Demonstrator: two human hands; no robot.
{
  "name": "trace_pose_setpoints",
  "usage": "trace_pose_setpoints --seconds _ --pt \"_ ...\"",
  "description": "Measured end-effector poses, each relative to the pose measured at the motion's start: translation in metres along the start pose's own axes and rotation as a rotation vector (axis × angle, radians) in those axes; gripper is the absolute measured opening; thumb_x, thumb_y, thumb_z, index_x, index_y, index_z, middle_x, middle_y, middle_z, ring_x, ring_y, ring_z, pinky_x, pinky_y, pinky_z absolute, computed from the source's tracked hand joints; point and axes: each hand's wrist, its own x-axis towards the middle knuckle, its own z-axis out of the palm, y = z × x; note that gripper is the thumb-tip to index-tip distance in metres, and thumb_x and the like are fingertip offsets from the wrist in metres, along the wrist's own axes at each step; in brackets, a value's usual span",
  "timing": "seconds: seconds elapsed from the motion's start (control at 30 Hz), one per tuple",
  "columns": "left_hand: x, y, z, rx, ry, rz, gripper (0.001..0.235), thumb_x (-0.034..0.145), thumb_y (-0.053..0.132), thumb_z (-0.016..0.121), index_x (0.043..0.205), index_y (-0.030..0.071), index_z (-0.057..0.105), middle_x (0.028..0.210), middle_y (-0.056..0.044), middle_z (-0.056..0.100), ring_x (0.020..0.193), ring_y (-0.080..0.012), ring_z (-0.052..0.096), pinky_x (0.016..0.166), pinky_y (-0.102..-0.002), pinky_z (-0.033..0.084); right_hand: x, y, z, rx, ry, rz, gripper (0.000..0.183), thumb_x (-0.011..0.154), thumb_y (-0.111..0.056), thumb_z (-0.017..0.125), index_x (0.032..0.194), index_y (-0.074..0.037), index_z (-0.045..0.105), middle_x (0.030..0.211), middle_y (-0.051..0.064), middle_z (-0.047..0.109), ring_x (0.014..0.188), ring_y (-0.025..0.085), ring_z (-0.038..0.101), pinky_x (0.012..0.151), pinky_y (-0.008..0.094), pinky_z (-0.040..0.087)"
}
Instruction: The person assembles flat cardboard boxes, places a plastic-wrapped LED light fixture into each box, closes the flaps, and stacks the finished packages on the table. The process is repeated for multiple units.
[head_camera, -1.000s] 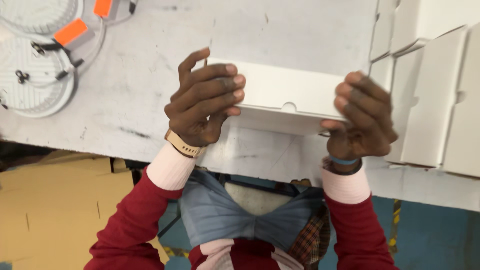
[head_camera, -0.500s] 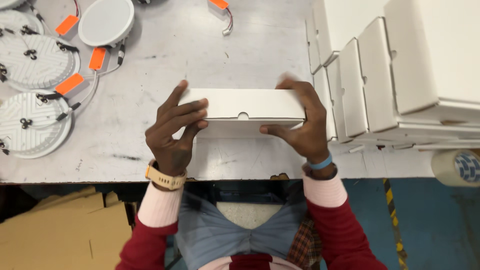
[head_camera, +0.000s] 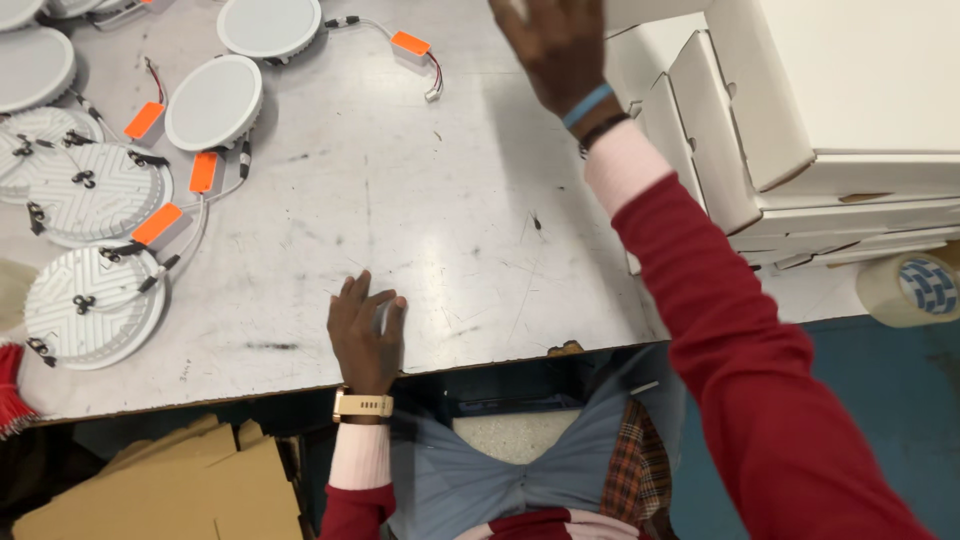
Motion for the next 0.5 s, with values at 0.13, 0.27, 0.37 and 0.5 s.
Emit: trace_pose_setpoints --seconds 0.13,0.27,0.37,0.5 --pt "0.001 0.000 0.003 0.016 0.005 0.000 0.015 0.094 0.021 0.074 0.097 0.007 0.078 0.139 -0.019 0.066 0.140 -0.0377 0.052 0.119 -0.056 0.033 -0.040 -0.017 0.053 -0.047 -0.153 -0.025 0.016 0.093 -0.001 0.076 0.107 -0.008 0.072 0.133 0.015 0.060 0.129 0.036 0.055 0.111 0.056 0.042" --pt "0.003 -0.002 0.001 0.020 0.002 -0.004 0.014 0.095 0.019 0.072 0.098 0.006 0.078 0.138 -0.018 0.067 0.140 -0.0369 0.052 0.120 -0.055 0.032 -0.072 -0.020 0.073 -0.180 -0.171 -0.006 0.023 0.084 -0.008 0.081 0.105 -0.012 0.074 0.139 0.019 0.061 0.127 0.040 0.053 0.103 0.058 0.041" --pt "0.002 -0.003 0.002 0.000 0.008 -0.012 0.013 0.095 0.017 0.072 0.097 0.006 0.077 0.136 -0.018 0.067 0.140 -0.0367 0.053 0.120 -0.055 0.032 -0.084 -0.005 0.075 -0.317 -0.297 0.117 0.025 0.080 -0.004 0.082 0.103 -0.011 0.074 0.134 0.021 0.060 0.127 0.044 0.050 0.102 0.059 0.040" --pt "-0.001 -0.002 0.002 -0.007 0.019 -0.020 0.012 0.096 0.016 0.071 0.097 0.006 0.077 0.136 -0.018 0.068 0.139 -0.0367 0.054 0.120 -0.055 0.034 -0.088 0.012 0.063 -0.495 -0.586 0.380 0.025 0.065 -0.013 0.086 0.088 -0.013 0.075 0.123 0.022 0.062 0.120 0.046 0.051 0.087 0.055 0.045"
